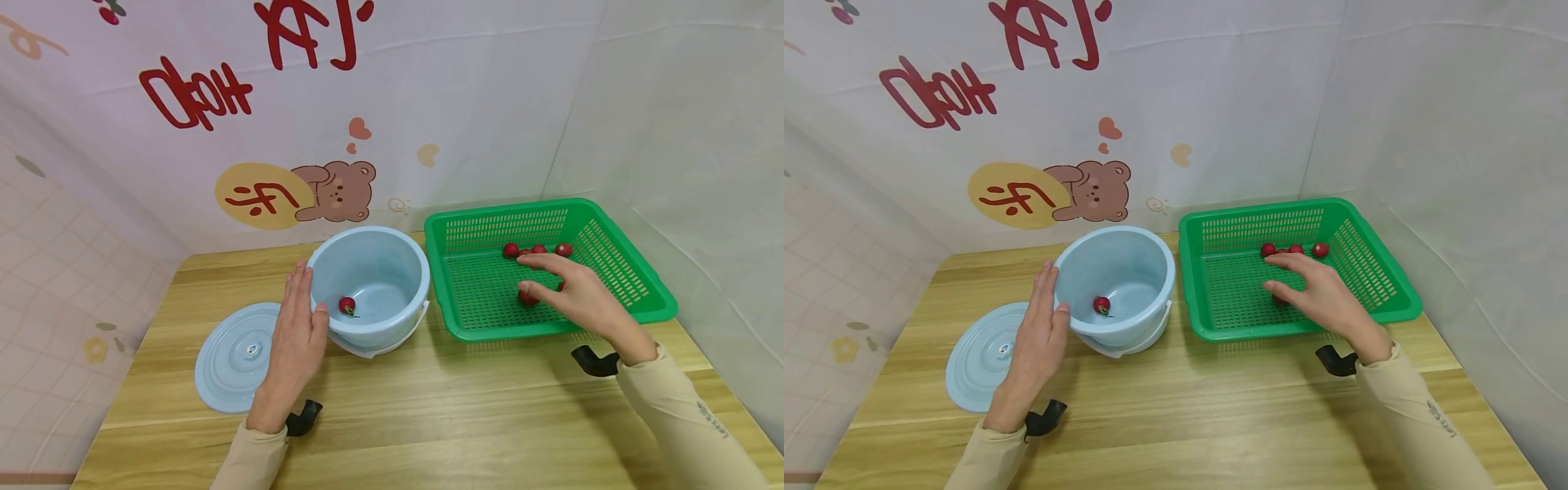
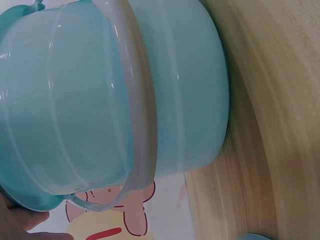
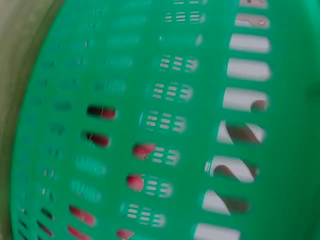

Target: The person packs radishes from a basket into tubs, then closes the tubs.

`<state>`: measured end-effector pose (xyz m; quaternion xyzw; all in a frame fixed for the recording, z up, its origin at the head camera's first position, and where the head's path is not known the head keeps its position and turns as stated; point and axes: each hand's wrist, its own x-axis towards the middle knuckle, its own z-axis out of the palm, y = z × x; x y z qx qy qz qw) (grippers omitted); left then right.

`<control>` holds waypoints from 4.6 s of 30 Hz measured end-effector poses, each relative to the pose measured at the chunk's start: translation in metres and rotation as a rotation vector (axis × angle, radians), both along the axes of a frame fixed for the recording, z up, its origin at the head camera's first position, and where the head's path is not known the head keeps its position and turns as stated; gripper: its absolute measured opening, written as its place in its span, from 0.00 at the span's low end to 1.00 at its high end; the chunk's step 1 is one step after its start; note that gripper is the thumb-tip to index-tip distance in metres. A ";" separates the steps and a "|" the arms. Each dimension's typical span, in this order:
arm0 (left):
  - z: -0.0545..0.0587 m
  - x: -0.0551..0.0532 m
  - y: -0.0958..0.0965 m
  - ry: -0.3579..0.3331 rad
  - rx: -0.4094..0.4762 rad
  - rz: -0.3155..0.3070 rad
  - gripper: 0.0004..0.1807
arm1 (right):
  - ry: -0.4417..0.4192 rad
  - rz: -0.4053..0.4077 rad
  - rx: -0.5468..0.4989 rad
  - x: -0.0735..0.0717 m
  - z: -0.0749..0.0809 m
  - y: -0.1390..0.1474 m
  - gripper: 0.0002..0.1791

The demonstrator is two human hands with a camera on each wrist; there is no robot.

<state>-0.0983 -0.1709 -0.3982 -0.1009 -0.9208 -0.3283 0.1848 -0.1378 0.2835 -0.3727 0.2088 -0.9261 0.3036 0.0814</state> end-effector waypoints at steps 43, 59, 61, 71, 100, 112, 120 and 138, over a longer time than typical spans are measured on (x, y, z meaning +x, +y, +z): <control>-0.001 -0.001 -0.001 0.025 0.000 -0.020 0.33 | -0.506 0.142 0.160 -0.048 -0.024 0.032 0.30; 0.003 -0.001 -0.002 -0.009 0.006 -0.014 0.34 | -0.483 0.192 0.196 -0.053 -0.028 0.030 0.23; 0.003 -0.001 -0.002 -0.008 0.006 -0.014 0.34 | -0.476 0.191 0.199 -0.052 -0.027 0.029 0.22; 0.001 -0.001 0.000 -0.014 0.006 -0.016 0.34 | -0.460 0.139 0.122 -0.043 -0.010 0.029 0.22; -0.001 -0.001 0.001 -0.003 0.007 0.004 0.34 | -0.272 0.029 -0.178 0.008 0.025 0.008 0.23; 0.000 -0.001 0.001 -0.005 0.004 0.005 0.34 | -0.181 0.061 -0.308 0.029 0.040 -0.025 0.25; 0.003 0.000 0.001 -0.018 -0.008 0.005 0.34 | -0.094 0.128 -0.386 0.037 0.049 -0.049 0.25; 0.004 0.001 0.000 -0.032 -0.010 0.007 0.35 | 0.009 0.270 -0.528 0.040 0.062 -0.097 0.27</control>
